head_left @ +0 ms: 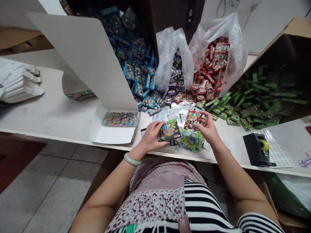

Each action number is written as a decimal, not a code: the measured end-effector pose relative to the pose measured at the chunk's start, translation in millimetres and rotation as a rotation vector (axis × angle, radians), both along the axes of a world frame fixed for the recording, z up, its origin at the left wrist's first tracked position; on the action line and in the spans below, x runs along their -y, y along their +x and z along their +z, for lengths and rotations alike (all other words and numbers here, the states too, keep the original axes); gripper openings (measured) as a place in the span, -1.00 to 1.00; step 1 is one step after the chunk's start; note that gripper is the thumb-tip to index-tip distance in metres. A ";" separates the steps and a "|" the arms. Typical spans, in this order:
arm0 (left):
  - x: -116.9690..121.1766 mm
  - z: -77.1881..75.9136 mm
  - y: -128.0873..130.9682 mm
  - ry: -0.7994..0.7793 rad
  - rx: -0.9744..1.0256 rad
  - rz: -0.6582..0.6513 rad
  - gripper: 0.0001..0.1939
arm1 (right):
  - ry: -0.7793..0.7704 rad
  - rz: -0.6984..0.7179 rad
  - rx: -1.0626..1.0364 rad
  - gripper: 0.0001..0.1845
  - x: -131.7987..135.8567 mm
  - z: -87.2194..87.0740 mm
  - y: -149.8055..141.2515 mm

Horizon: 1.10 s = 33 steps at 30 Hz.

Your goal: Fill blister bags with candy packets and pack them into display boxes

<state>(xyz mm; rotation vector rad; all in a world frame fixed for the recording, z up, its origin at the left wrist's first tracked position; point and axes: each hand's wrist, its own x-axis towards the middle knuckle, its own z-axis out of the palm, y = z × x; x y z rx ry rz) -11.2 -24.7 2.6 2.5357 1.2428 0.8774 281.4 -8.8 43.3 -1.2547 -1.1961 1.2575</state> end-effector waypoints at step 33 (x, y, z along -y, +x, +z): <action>27.4 11.1 0.7 0.055 0.049 -0.109 0.01 | -0.046 0.595 0.230 -0.51 30.1 40.1 1.5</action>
